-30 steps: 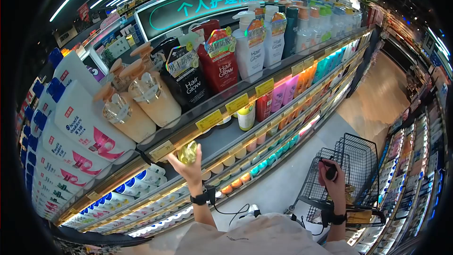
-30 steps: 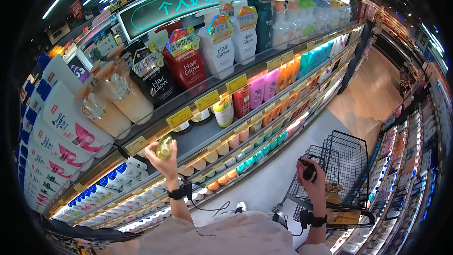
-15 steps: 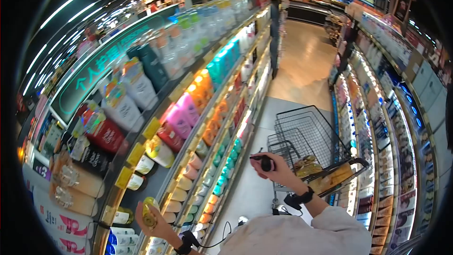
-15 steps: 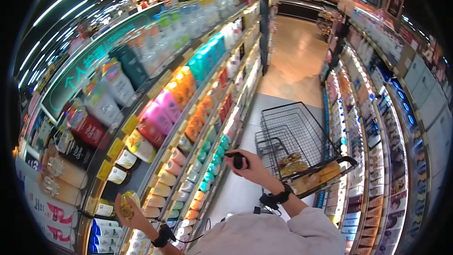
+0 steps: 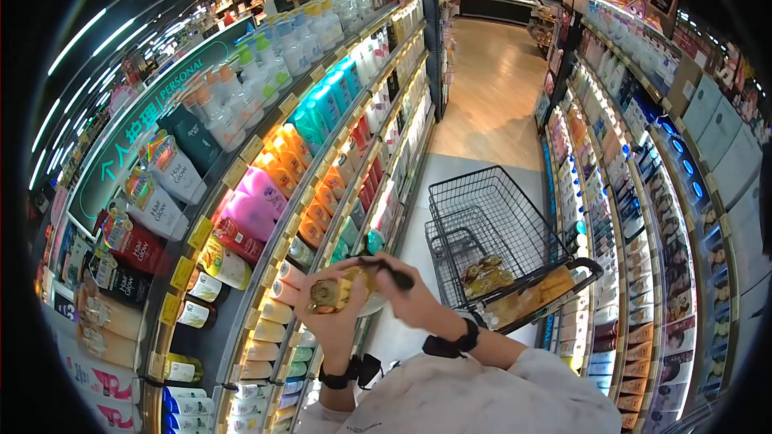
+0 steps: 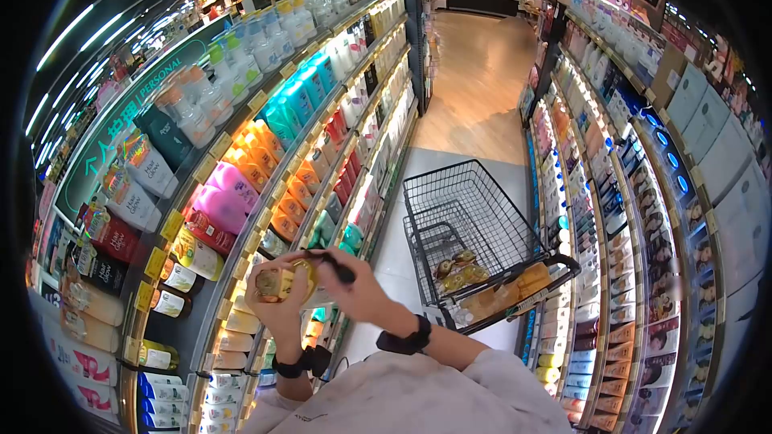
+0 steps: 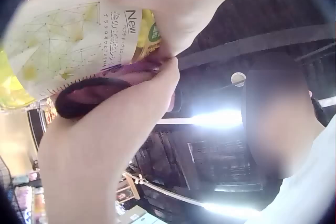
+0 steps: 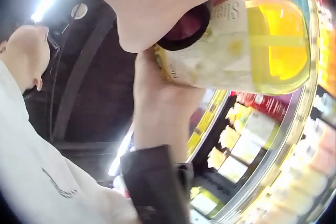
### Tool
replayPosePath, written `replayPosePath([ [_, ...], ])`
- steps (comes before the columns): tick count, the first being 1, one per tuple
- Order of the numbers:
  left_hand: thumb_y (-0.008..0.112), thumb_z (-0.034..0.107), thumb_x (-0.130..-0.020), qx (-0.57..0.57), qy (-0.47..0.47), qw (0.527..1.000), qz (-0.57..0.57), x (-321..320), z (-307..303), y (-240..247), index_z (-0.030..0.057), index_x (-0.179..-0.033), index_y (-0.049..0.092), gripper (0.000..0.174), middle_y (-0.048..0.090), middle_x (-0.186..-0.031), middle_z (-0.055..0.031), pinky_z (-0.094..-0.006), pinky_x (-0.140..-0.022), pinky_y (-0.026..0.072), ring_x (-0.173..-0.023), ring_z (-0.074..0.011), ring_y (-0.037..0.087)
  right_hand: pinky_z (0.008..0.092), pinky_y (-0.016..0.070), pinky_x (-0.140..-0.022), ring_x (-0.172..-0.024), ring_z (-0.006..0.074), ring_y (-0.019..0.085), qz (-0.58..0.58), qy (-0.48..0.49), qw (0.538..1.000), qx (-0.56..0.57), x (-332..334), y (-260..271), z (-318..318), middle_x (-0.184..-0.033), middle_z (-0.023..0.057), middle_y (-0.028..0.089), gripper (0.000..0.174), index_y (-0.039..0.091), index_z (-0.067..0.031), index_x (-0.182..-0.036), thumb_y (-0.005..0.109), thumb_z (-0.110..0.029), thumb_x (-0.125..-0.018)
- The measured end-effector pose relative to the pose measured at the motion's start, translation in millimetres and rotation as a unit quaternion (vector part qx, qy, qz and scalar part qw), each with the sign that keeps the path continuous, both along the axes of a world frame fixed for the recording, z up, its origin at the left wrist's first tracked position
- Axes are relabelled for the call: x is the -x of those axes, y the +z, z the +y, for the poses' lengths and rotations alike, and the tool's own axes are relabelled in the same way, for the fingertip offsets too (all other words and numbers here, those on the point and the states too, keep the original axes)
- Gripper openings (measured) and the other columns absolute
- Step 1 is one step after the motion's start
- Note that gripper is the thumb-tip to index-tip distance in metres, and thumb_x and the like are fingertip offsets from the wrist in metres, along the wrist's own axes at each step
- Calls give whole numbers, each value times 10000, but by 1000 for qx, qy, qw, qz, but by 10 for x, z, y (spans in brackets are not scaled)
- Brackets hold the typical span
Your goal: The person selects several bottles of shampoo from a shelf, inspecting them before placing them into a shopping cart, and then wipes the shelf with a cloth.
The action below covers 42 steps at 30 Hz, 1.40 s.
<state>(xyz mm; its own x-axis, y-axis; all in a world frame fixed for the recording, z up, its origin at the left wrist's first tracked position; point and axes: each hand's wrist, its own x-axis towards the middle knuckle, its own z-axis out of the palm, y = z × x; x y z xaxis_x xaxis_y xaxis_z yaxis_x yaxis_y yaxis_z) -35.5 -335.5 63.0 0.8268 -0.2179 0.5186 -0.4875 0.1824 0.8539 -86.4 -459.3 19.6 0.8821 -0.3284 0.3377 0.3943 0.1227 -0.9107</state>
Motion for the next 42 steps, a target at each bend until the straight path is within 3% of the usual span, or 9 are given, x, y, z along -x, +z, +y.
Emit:
replayPosePath([
  [8, 781, -20, -754, -19, -195, 981, -9, 110, -392, 266, -4, -920, 628, 226, 739, -1003, -151, -316, -849, 562, -925, -164, 701, 192, 388, -435, -576, 50, 568, 244, 112, 954, -131, 298, -131, -659, -849, -7, 638, 488, 606, -93, -1282, 529, -485, -1003],
  [12, 812, 21, -726, -37, -254, 963, -83, 147, -472, 300, 2, -942, 663, 263, 747, -980, -130, -318, -849, 569, -893, -186, 718, 185, 426, -472, -714, 52, 609, 128, 88, 986, -63, 394, -356, -671, -1026, 15, 653, 495, 548, -66, -1357, 443, -423, -1030],
  [16, 816, 117, -726, -41, -269, 960, 65, 133, -388, 278, 53, -936, 717, 241, 751, -949, -74, -279, -782, 572, -828, -167, 729, 301, 546, -799, -1007, 154, 640, 189, 66, 970, -137, 304, -857, -684, -1201, 70, 627, 579, 492, -20, -1387, 518, -452, -1002],
  [24, 822, 127, -739, -34, -173, 979, -101, -60, 137, 168, 14, -960, 698, 277, 742, -903, -82, -277, -756, 564, -822, -173, 727, 338, 526, -882, -1098, 203, 612, 56, 92, 992, -61, 42, -413, -210, -1268, 103, 597, 699, 464, -4, -1401, 582, -520, -945],
  [30, 806, 150, -787, 194, -201, 943, 182, -330, 631, 25, -16, -964, 634, 297, 722, -868, -117, -311, -703, 574, -785, -195, 714, 366, 510, -945, -1167, 240, 590, 88, 449, 876, -151, 244, -448, -79, -1317, 128, 575, 794, 443, 9, -1411, 631, -572, -903],
  [34, 758, 172, -860, 282, -288, 866, 296, -402, 961, 81, -33, -1180, 552, 432, 722, -881, -145, -316, -689, 589, -769, -223, 731, 399, 511, -940, -1191, 271, 581, 204, 330, 921, -37, 391, -664, 95, -1332, 159, 563, 958, 432, 21, -1416, 676, -677, -806],
  [39, 813, 344, -822, 134, -48, 959, 244, -623, 1248, -228, -38, -1388, 414, 790, 602, -1204, -184, -350, -845, 547, -1101, -219, 631, 400, 546, -874, -1081, 254, 634, 140, 352, 925, 22, -87, -304, 775, -1208, 147, 626, 824, 487, 39, -1329, 754, -540, -806],
  [40, 852, 378, -771, 120, -70, 952, 273, -584, 1406, -152, -25, -1427, 348, 920, 511, -1293, -174, -343, -915, 501, -1183, -220, 554, 363, 527, -872, -1034, 203, 627, 168, 306, 933, 90, -219, -382, 753, -1214, 119, 605, 717, 492, 36, -1308, 857, -250, -761],
  [42, 832, 367, -794, 75, 12, 985, 152, -504, 1430, -218, -11, -1460, 295, 936, 483, -1348, -179, -347, -970, 476, -1233, -229, 526, 361, 531, -864, -1004, 203, 633, 166, 219, 940, 202, -374, -433, 913, -1182, 105, 612, 682, 491, 37, -1302, 848, -170, -759],
])
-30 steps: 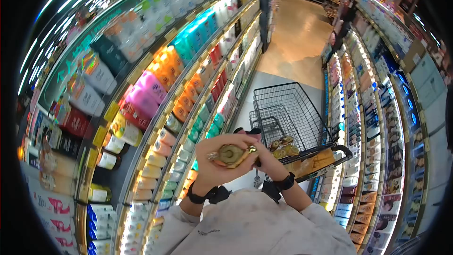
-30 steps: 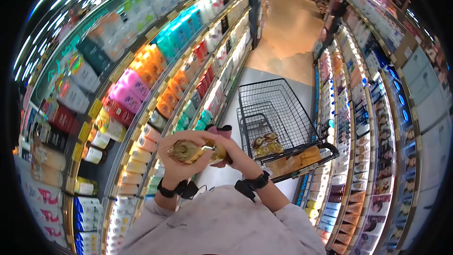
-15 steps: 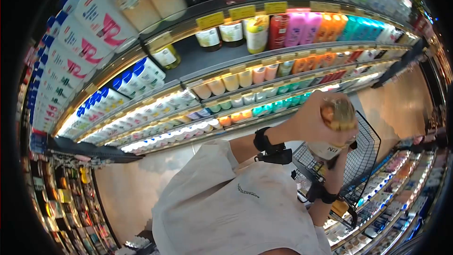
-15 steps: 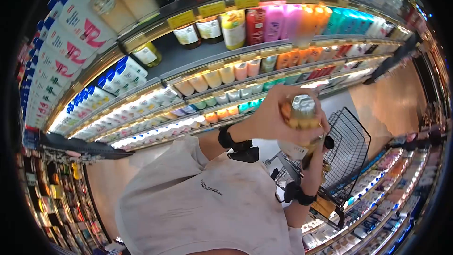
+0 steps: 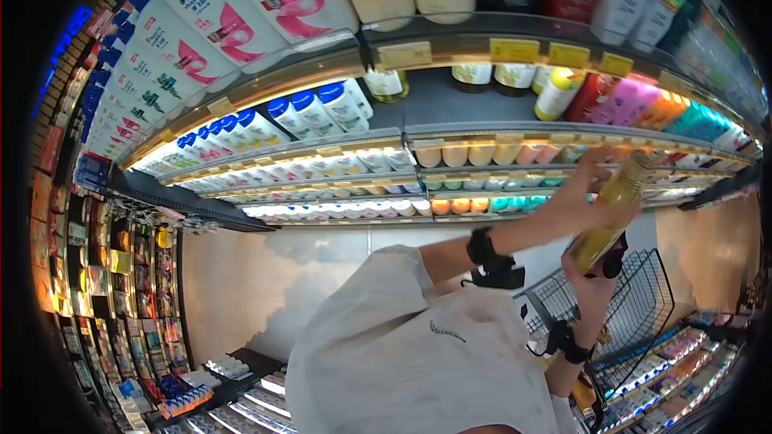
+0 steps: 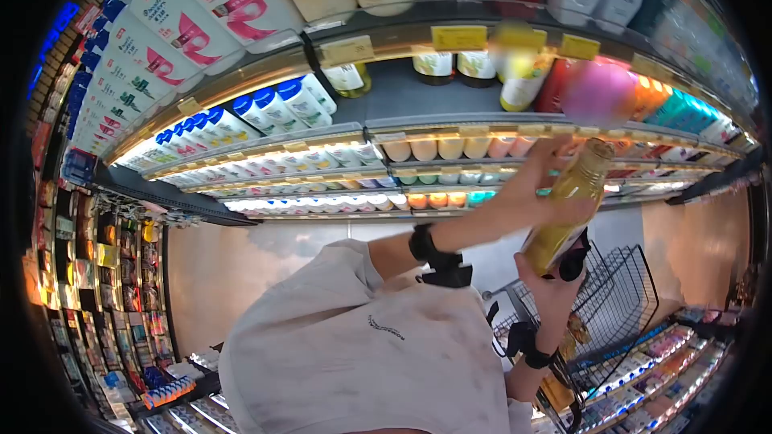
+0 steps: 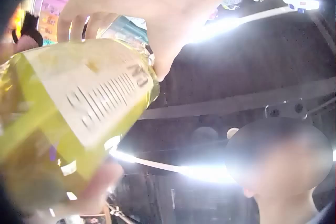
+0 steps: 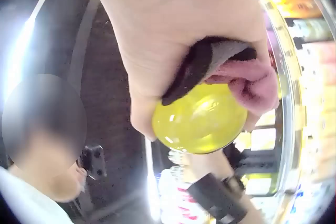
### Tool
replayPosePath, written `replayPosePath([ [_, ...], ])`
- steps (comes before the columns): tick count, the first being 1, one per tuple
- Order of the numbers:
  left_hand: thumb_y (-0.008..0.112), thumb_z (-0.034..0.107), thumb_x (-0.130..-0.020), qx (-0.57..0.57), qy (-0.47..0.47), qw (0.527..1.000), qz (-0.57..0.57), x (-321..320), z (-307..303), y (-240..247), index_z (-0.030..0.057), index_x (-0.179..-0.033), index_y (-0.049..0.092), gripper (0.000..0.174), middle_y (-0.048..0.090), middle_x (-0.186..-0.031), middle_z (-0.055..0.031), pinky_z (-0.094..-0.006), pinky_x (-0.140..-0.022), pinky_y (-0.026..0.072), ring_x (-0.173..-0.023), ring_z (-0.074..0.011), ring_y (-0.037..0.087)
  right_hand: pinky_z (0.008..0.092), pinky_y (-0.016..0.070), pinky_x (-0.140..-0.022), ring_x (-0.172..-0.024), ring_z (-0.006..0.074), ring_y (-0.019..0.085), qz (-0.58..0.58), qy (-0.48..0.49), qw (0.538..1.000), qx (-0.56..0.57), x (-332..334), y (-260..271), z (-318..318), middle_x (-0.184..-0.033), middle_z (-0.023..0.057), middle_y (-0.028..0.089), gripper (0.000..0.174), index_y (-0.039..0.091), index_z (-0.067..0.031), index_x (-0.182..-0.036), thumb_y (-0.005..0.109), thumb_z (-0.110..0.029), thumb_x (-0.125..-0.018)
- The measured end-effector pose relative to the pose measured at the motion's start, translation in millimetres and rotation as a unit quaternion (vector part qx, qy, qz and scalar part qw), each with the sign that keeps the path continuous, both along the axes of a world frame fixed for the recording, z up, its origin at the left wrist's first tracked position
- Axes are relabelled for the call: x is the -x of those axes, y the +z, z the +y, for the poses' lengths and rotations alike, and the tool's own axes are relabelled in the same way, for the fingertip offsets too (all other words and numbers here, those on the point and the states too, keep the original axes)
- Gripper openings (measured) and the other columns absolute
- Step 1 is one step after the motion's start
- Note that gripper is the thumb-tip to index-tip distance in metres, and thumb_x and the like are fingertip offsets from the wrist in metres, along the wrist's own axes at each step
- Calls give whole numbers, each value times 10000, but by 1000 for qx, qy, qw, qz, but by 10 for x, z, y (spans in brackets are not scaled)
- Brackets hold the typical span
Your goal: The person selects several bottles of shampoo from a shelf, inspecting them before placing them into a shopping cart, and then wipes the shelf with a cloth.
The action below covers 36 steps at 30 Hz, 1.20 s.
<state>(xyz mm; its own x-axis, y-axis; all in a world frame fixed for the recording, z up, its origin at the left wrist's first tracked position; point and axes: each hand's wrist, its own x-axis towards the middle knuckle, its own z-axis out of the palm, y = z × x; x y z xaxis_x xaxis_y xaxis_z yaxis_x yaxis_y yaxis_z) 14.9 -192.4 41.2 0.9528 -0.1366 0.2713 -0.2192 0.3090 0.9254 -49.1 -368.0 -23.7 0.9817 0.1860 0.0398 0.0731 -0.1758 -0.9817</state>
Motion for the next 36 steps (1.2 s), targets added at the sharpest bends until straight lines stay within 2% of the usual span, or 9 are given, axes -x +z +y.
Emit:
replayPosePath([
  [5, 843, 228, -791, 114, 2, 990, 84, 52, 157, 28, 29, -1439, 290, 875, 563, -1280, -133, -326, -980, 483, -1180, -189, 577, 349, 440, -978, -1134, 203, 533, -20, -169, 985, 19, 117, -445, 65, -1225, 111, 564, 599, 445, 44, -1374, 712, -215, -904],
  [6, 839, 183, -790, 163, -16, 982, 95, 40, 205, 43, 31, -1372, 360, 769, 600, -1226, -101, -307, -950, 499, -1104, -165, 614, 331, 403, -1024, -1208, 216, 507, -32, -167, 984, 53, 179, -521, 18, -1335, 130, 534, 608, 393, 49, -1431, 456, -425, -1055],
  [9, 843, 188, -779, 126, -72, 987, 67, -33, 260, -58, 25, -1341, 404, 732, 605, -1215, -99, -301, -944, 499, -1113, -152, 610, 341, 383, -1047, -1233, 233, 489, 45, -302, 952, 26, 174, -104, 402, -1374, 143, 511, 741, 385, 38, -1453, 330, -579, -1046],
  [14, 883, 191, -712, 37, -67, 996, -41, -21, 96, -224, -7, -1324, 532, 733, 611, -1254, -96, -318, -1017, 448, -1148, -161, 596, 287, 454, -819, -880, 118, 596, 52, -392, 919, -11, 101, 133, 474, -1031, 43, 650, 686, 538, 17, -1280, 352, -597, -1036],
  [18, 878, 170, -712, 76, -95, 992, -35, -59, 40, -203, 4, -1313, 544, 707, 622, -1254, -92, -321, -1008, 461, -1148, -166, 604, 300, 446, -968, -1008, 174, 616, -84, -338, 937, -3, 239, -273, 196, -1193, 93, 612, 608, 452, 5, -1386, 578, -442, -993],
  [21, 851, 143, -745, 165, -158, 971, 76, -126, 88, -82, 13, -1262, 575, 600, 654, -1176, -68, -307, -934, 501, -1072, -148, 630, 333, 445, -1009, -1174, 195, 554, 24, -107, 993, -41, 327, -36, -4, -1334, 90, 528, 710, 397, 3, -1420, 772, -224, -861],
  [27, 731, 239, -904, 145, -132, 973, 124, -166, -274, -98, 4, -1132, 640, 341, 703, -1000, -30, -255, -743, 537, -830, -89, 660, 310, 507, -912, -1078, 165, 611, 104, -151, 970, -161, 416, 161, -59, -1193, 67, 644, 756, 464, 2, -1374, 857, -82, -734],
  [31, 739, 248, -909, 66, -35, 997, -35, 6, -928, -200, 18, -1250, 493, 479, 651, -1087, -69, -295, -761, 554, -877, -139, 663, 316, 540, -778, -865, 190, 678, -157, -239, 946, 152, 296, 239, -428, -973, 111, 691, 674, 540, -12, -1289, 887, -191, -739],
  [36, 666, 340, -934, 90, -121, 982, 114, 182, -1506, -165, 11, -1206, 501, 459, 634, -1055, -109, -332, -801, 557, -925, -194, 662, 343, 510, -682, -816, 251, 636, -243, -205, 913, 257, 634, 442, -999, -1001, 140, 584, 715, 508, -6, -1360, 835, -305, -799],
])
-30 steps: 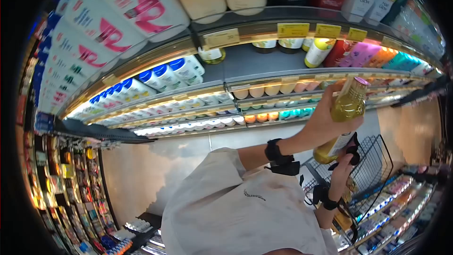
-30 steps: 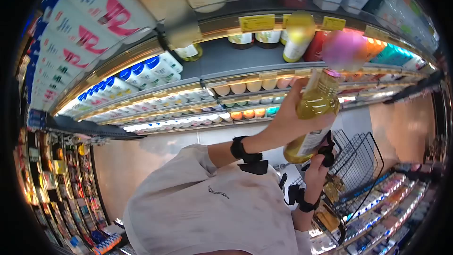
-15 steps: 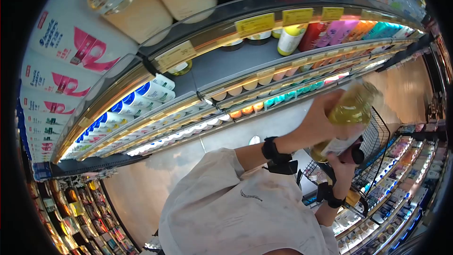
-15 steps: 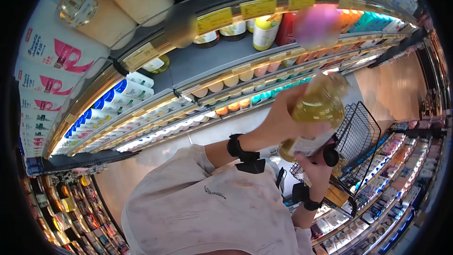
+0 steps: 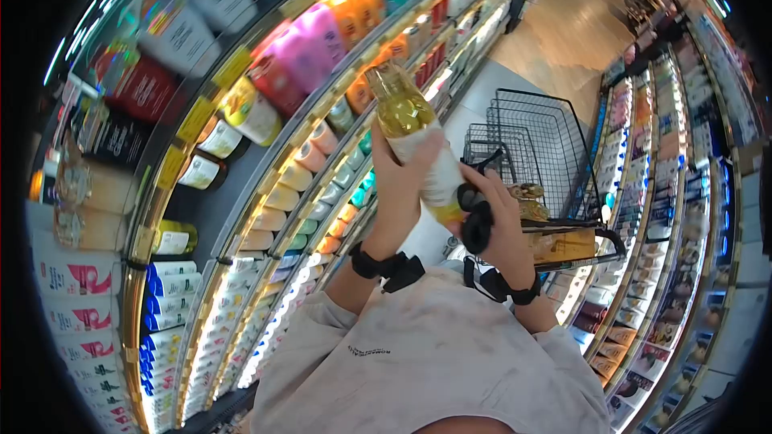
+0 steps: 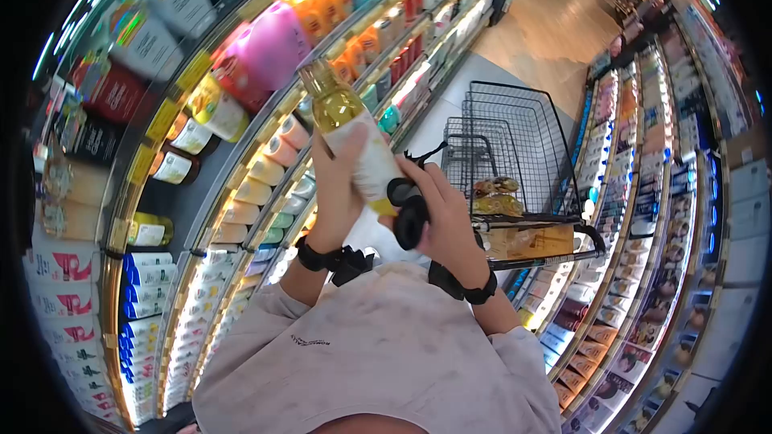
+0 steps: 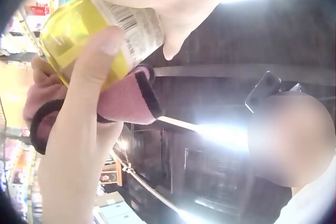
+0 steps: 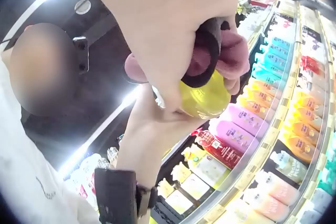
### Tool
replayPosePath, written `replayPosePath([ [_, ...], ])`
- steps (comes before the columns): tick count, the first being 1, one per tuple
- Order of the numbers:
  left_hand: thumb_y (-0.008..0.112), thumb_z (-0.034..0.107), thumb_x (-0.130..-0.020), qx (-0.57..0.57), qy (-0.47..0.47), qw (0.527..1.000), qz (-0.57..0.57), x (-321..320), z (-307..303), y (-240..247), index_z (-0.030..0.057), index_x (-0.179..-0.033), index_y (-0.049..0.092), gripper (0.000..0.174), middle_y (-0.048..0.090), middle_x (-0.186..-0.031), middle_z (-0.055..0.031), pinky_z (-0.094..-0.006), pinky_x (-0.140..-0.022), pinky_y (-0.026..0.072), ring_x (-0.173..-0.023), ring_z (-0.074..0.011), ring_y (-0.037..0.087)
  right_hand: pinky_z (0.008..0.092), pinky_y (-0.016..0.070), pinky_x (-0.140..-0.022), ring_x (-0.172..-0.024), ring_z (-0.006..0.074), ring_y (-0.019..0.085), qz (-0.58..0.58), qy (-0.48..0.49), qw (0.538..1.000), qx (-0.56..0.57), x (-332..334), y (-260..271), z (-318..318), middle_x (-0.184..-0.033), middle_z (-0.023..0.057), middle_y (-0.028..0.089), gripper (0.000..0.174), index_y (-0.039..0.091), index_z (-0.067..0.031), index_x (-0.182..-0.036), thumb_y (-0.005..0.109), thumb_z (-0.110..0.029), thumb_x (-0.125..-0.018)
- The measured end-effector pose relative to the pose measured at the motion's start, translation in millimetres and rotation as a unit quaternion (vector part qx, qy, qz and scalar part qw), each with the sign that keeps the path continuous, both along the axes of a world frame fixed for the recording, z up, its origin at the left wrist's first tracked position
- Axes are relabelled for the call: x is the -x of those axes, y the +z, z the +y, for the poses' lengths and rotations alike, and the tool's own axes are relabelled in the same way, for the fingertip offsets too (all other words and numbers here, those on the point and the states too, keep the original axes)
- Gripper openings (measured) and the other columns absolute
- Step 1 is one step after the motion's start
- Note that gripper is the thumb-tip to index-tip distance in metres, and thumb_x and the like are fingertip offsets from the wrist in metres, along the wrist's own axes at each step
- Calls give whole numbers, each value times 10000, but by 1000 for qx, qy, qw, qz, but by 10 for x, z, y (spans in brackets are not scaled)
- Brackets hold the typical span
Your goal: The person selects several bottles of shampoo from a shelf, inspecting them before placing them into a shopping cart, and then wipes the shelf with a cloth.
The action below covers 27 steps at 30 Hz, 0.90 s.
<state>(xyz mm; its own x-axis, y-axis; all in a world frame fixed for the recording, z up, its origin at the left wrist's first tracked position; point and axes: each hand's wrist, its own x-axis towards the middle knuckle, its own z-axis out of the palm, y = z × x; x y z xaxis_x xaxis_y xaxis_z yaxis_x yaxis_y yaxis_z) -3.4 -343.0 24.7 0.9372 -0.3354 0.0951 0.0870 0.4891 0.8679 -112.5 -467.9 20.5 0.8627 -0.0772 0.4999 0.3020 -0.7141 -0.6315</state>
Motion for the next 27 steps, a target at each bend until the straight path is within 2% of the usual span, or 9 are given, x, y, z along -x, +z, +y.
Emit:
replayPosePath([
  [2, 558, 446, -968, 68, -82, 991, 86, 9, -247, -70, 2, -1194, 530, 499, 637, -1037, -130, -344, -787, 556, -924, -215, 656, 330, 505, -719, -836, 204, 622, -51, -4, 953, -297, 93, -180, -59, -1044, 119, 596, 656, 506, 15, -1353, 760, -352, -873],
  [6, 597, 504, -917, 29, -84, 996, -20, 275, -899, 44, -23, -1343, 478, 688, 625, -1122, -159, -342, -813, 559, -975, -235, 655, 249, 437, -918, -1057, 90, 527, 238, -56, 771, -588, 282, -170, -584, -1203, 60, 591, 526, 511, -21, -1358, 440, -448, -1059],
  [8, 619, 509, -899, -19, -153, 988, -31, 371, -1136, 135, -31, -1370, 453, 736, 616, -1169, -169, -355, -839, 562, -1005, -248, 655, 236, 424, -948, -1086, 59, 509, 173, -21, 756, -631, 278, -520, -829, -1224, 24, 589, 519, 501, -54, -1370, 445, -464, -1055],
  [9, 630, 512, -890, -44, -184, 981, -31, 412, -1217, 137, -35, -1384, 441, 761, 611, -1192, -174, -361, -852, 563, -1020, -255, 655, 233, 490, -803, -907, 60, 588, 186, -32, 725, -662, 397, -230, -877, -1091, 33, 648, 488, 523, -53, -1316, 454, -459, -1054],
  [12, 771, 202, -805, -78, -236, 966, -71, 380, -1452, -59, -38, -1406, 400, 746, 616, -1230, -173, -375, -954, 519, -1107, -248, 636, 231, 464, -519, -558, 81, 568, 158, -98, 823, -537, 629, -438, -1383, -820, 25, 657, 308, 603, -32, -1112, 583, -323, -1014],
  [14, 819, 11, -722, -104, -220, 963, -113, 431, -1650, -97, -39, -1447, 355, 863, 605, -1278, -159, -349, -1015, 471, -1173, -209, 598, 234, 493, -587, -658, 95, 611, 124, -142, 826, -531, 730, -328, -1796, -861, 36, 666, 248, 622, -13, -1100, 641, -227, -975],
  [20, 836, 7, -690, -136, -430, 892, -46, 527, -1897, -341, -33, -1516, 264, 1006, 604, -1297, -163, -352, -1044, 445, -1185, -204, 591, 292, 418, -1025, -1178, 140, 548, 34, 48, 850, -523, 816, -322, -2551, -1246, 84, 616, 531, 539, -11, -1324, 764, -57, -845],
  [21, 838, 7, -686, -137, -465, 874, -40, 540, -1905, -408, -31, -1524, 252, 1023, 609, -1291, -165, -350, -1048, 441, -1185, -204, 593, 292, 431, -1013, -1164, 141, 558, 54, 26, 925, -375, 853, -506, -2665, -1278, 78, 605, 642, 517, -12, -1355, 814, -43, -787],
  [27, 889, 119, -638, -218, -495, 840, -29, 614, -1910, -515, 41, -1578, 151, 1198, 585, -1334, -179, -384, -1122, 370, -1253, -241, 558, 352, 432, -1021, -1147, 233, 580, 141, 20, 938, -315, 992, -853, -2713, -1249, 98, 607, 645, 610, -57, -1240, 892, -128, -664],
])
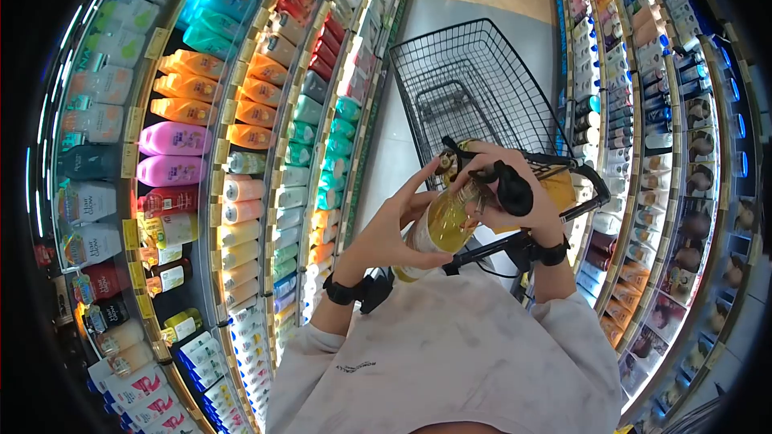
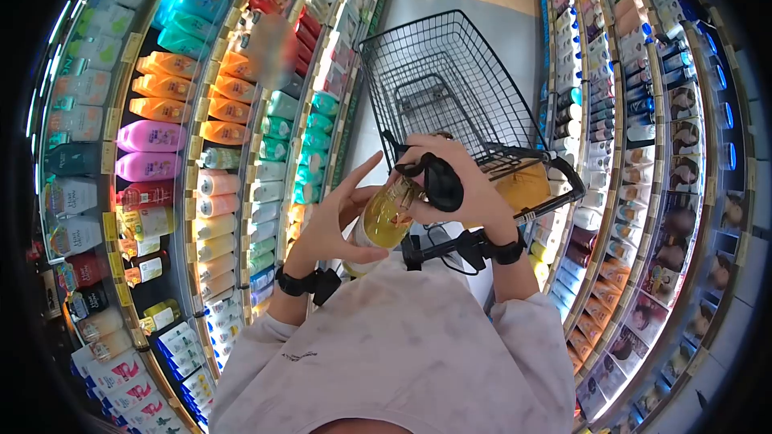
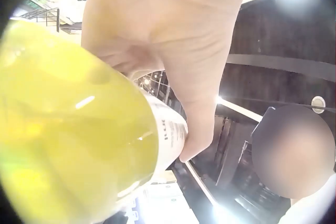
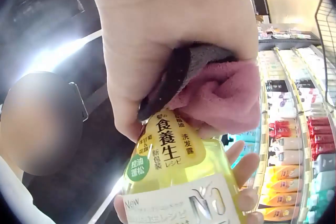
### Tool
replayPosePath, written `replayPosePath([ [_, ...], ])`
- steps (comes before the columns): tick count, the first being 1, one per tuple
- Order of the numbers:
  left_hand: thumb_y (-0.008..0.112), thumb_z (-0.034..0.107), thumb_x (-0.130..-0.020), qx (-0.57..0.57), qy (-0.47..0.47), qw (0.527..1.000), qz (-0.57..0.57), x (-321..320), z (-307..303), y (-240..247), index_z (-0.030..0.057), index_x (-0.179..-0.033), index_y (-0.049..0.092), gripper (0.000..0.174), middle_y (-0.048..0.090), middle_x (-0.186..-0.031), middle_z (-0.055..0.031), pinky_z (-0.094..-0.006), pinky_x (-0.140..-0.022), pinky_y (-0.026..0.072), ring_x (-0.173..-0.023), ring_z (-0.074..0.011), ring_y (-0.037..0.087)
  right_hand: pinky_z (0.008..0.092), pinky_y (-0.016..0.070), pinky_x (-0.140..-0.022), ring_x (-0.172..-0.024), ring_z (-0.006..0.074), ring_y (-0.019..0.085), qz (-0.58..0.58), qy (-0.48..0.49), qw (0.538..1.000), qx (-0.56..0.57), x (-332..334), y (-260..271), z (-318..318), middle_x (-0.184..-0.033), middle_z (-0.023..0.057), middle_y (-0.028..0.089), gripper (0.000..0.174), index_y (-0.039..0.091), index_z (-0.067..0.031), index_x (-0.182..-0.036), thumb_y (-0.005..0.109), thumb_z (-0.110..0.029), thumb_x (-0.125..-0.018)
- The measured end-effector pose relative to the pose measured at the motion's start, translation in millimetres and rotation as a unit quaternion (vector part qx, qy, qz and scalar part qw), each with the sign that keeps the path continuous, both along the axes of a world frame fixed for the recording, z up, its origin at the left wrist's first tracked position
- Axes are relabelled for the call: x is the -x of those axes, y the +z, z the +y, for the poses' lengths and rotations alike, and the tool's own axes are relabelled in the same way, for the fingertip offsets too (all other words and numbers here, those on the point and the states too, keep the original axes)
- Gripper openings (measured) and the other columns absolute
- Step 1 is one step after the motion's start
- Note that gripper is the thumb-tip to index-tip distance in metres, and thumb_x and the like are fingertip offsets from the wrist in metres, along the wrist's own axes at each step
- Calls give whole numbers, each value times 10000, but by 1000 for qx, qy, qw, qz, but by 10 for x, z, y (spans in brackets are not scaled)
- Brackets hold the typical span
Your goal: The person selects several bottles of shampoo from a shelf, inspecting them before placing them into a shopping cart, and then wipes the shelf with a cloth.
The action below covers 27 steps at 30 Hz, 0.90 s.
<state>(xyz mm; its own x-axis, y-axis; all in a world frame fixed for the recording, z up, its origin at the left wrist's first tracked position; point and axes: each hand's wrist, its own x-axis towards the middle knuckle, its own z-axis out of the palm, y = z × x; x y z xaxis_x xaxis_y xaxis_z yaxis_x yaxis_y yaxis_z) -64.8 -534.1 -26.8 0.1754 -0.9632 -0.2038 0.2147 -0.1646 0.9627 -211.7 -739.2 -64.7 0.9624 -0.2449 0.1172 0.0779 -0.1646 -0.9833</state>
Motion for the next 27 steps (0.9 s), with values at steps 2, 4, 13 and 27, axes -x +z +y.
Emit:
replayPosePath([
  [2, 884, 123, -647, 11, -5, 999, -41, -8, -36, -8, 47, -1580, 140, 1196, 570, -1353, -196, -403, -1141, 350, -1282, -264, 540, 369, 430, -1013, -1144, 271, 588, -4, -25, 995, 99, -38, 74, -42, -1223, 116, 615, 638, 642, -64, -1189, 911, -155, -617],
  [4, 860, 124, -714, 19, 19, 993, -113, -35, -51, -50, 49, -1568, 198, 1083, 529, -1411, -188, -416, -1151, 341, -1327, -265, 503, 386, 426, -1007, -1141, 299, 597, -8, -71, 983, 170, -81, 159, -70, -1187, 134, 629, 630, 671, -70, -1129, 932, -184, -567],
  [13, 631, 76, -950, -68, 315, 934, -155, -554, 930, -93, 17, -1331, 560, 392, 681, -1156, -109, -298, -947, 492, -1098, -169, 635, 357, 479, -642, -717, 319, 608, 43, -250, 895, 366, -399, -62, -663, -821, 126, 583, 411, 657, 3, -911, 891, -198, -640],
  [27, 593, 221, -993, -90, 751, 626, -188, -459, 3222, -241, 4, -1181, 639, 290, 707, -1038, -104, -308, -889, 532, -1007, -184, 679, 505, 511, -663, -818, 475, 662, 318, -141, 832, 433, -9, -2460, -1384, -750, 299, 641, 569, 638, 71, -803, 779, -476, -738],
])
